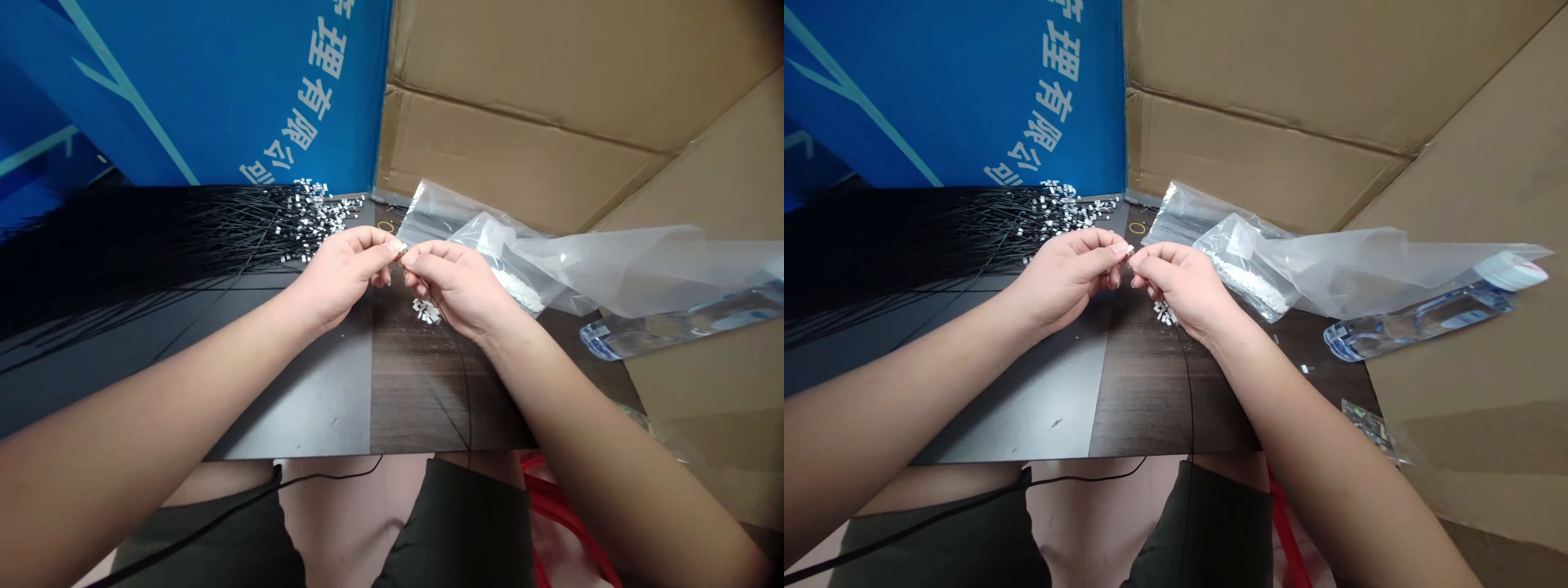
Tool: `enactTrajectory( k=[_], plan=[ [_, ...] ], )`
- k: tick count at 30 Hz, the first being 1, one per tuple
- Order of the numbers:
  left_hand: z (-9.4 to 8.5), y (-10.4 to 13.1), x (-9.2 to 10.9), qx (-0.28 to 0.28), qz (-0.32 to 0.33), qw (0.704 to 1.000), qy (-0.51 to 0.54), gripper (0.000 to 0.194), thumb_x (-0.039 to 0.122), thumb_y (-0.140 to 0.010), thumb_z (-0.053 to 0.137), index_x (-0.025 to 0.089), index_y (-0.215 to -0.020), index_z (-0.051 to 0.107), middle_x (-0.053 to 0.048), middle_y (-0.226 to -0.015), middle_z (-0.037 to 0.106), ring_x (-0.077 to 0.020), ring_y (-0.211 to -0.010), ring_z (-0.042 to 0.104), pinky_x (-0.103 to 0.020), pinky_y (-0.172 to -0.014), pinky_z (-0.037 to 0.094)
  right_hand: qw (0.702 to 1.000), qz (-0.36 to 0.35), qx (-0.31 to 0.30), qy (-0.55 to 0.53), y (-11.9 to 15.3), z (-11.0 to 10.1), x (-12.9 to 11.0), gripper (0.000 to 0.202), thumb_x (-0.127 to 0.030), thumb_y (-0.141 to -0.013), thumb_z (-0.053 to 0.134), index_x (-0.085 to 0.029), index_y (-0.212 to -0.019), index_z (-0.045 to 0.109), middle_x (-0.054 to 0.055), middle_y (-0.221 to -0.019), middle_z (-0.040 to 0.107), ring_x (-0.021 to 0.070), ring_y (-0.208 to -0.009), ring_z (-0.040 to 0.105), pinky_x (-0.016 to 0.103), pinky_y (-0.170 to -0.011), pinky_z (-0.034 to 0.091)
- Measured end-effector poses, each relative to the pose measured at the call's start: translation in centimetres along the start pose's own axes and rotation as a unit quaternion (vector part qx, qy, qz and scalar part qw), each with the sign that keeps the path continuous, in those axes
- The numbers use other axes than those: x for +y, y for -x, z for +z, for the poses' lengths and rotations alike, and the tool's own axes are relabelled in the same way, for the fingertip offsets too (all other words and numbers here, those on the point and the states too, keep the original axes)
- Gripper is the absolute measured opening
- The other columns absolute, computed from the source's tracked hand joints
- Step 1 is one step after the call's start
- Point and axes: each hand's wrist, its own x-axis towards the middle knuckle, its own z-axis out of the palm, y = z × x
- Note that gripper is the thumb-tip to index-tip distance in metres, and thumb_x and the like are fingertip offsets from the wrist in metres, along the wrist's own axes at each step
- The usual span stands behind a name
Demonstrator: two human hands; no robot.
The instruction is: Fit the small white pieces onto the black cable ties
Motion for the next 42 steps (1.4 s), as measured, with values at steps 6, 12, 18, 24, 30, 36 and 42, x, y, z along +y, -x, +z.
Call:
enactTrajectory(
  k=[6, 12, 18, 24, 30, 36, 42],
  plan=[
    [0.0, -0.1, -0.1, 0.002, 0.003, 1.000, 0.007, 0.012, 0.020, -0.086, 0.074, 0.016, -0.076, 0.068, 0.000, -0.068, 0.062, -0.0087, -0.060, 0.053, -0.023, -0.061, 0.042, 1.000, -0.002, -0.018, 0.013, 0.0, -0.1, 0.1, 0.016, -0.026, -0.085, 0.076, -0.019, -0.072, 0.069, -0.001, -0.069, 0.066, 0.0080, -0.057, 0.048, 0.026, -0.054, 0.035],
    [0.1, -0.1, -0.4, 0.025, 0.001, 1.000, -0.002, 0.012, 0.017, -0.085, 0.073, 0.016, -0.075, 0.067, 0.000, -0.066, 0.062, -0.0091, -0.060, 0.054, -0.024, -0.060, 0.042, 0.989, -0.059, 0.039, 0.127, 0.2, 0.1, 0.6, 0.017, -0.034, -0.090, 0.077, -0.019, -0.086, 0.072, 0.001, -0.075, 0.073, 0.0097, -0.060, 0.058, 0.026, -0.056, 0.042],
    [0.3, 0.0, -0.3, 0.021, -0.010, 1.000, 0.007, 0.011, 0.018, -0.085, 0.073, 0.017, -0.075, 0.067, -0.001, -0.068, 0.064, -0.0098, -0.061, 0.056, -0.024, -0.061, 0.044, 0.984, -0.088, 0.049, 0.148, 0.2, 0.3, 0.7, 0.018, -0.036, -0.090, 0.079, -0.021, -0.085, 0.070, 0.003, -0.076, 0.073, 0.0116, -0.062, 0.060, 0.026, -0.054, 0.042],
    [0.2, 0.0, -0.3, 0.017, -0.002, 1.000, 0.008, 0.013, 0.020, -0.084, 0.076, 0.016, -0.076, 0.067, -0.001, -0.070, 0.064, -0.0091, -0.061, 0.056, -0.024, -0.062, 0.045, 0.998, -0.027, 0.020, 0.050, 0.0, 0.2, 0.5, 0.016, -0.031, -0.084, 0.081, -0.019, -0.079, 0.072, 0.002, -0.072, 0.071, 0.0092, -0.058, 0.055, 0.025, -0.054, 0.042],
    [0.0, -0.1, -0.5, -0.006, 0.006, 0.999, 0.032, 0.017, 0.026, -0.085, 0.081, 0.017, -0.078, 0.069, -0.001, -0.071, 0.066, -0.0100, -0.063, 0.056, -0.024, -0.063, 0.046, 0.995, 0.052, -0.044, -0.078, 0.0, 0.0, -0.1, 0.020, -0.027, -0.077, 0.085, -0.017, -0.071, 0.070, 0.000, -0.067, 0.065, 0.0082, -0.059, 0.053, 0.024, -0.054, 0.042],
    [-0.2, -0.1, -0.7, -0.014, 0.017, 0.999, 0.039, 0.018, 0.028, -0.085, 0.084, 0.017, -0.082, 0.070, -0.001, -0.073, 0.066, -0.0091, -0.061, 0.055, -0.023, -0.061, 0.044, 0.983, 0.115, -0.065, -0.127, 0.2, -0.2, -0.5, 0.019, -0.026, -0.078, 0.085, -0.017, -0.073, 0.069, -0.003, -0.068, 0.064, 0.0076, -0.058, 0.053, 0.023, -0.054, 0.043],
    [0.0, 0.0, -0.6, 0.002, 0.022, 1.000, 0.007, 0.024, 0.033, -0.083, 0.086, 0.018, -0.080, 0.068, 0.000, -0.073, 0.065, -0.0098, -0.061, 0.053, -0.024, -0.061, 0.044, 0.983, 0.126, -0.060, -0.120, 0.2, -0.2, -0.4, 0.020, -0.027, -0.075, 0.085, -0.017, -0.074, 0.068, -0.003, -0.069, 0.064, 0.0075, -0.057, 0.052, 0.024, -0.054, 0.043]
  ],
)
